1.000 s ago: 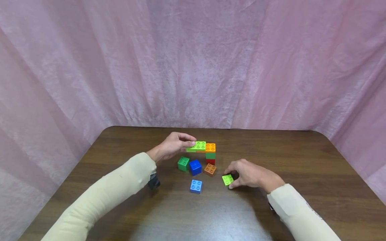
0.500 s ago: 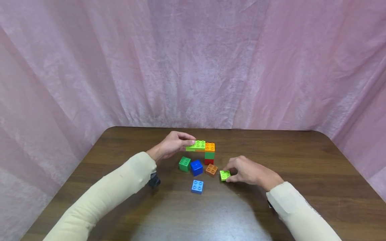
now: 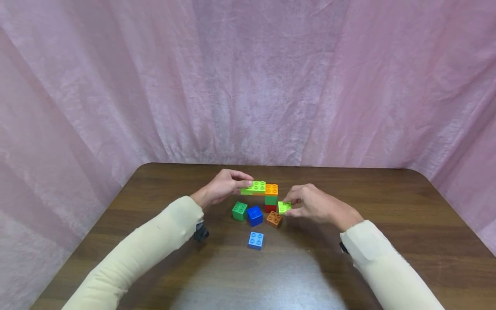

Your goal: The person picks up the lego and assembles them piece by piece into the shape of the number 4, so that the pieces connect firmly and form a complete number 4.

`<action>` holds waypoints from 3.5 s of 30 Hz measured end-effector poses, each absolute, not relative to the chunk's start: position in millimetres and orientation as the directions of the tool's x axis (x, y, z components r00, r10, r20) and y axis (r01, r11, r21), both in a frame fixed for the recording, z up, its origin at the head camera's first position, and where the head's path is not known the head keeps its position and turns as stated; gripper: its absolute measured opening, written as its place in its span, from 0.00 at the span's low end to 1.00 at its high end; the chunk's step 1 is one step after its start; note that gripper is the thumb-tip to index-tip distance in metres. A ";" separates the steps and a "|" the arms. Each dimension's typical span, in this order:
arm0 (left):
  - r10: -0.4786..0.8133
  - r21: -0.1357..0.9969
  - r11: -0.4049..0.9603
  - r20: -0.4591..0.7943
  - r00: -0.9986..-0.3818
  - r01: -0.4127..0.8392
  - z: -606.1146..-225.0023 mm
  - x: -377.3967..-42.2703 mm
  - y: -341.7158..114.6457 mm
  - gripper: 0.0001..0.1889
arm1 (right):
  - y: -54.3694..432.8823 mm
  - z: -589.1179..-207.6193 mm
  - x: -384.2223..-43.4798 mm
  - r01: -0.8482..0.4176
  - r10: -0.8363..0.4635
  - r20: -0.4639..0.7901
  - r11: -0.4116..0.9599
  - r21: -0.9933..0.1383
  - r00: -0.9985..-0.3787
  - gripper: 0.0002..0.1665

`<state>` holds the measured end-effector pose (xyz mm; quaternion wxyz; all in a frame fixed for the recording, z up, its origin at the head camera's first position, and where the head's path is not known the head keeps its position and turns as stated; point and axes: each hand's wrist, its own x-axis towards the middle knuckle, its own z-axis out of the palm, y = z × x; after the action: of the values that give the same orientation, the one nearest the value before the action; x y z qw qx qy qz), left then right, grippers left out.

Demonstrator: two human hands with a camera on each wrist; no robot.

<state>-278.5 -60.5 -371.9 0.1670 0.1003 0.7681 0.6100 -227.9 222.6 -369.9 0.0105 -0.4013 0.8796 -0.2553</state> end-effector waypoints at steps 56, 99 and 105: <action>0.352 0.930 0.362 -0.069 -0.933 0.068 -369.7 -273.2 -58.1 0.11 | 188.9 -342.5 -262.5 -0.578 -0.596 0.127 0.669 -0.467 -0.793 0.15; 0.396 0.919 0.350 0.028 -0.918 0.179 -373.4 -265.7 -81.8 0.20 | 201.0 -370.1 -238.0 -0.542 -0.509 0.241 0.604 -0.584 -0.827 0.17; 0.386 0.915 0.358 0.035 -0.922 0.185 -371.8 -265.9 -83.4 0.20 | 192.0 -379.8 -228.5 -0.560 -0.582 0.210 0.524 -0.642 -0.786 0.12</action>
<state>-265.9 -83.4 -371.8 0.0932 0.1744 0.8188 0.5389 -228.5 192.0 -379.8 0.0151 -0.3270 0.8728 -0.3619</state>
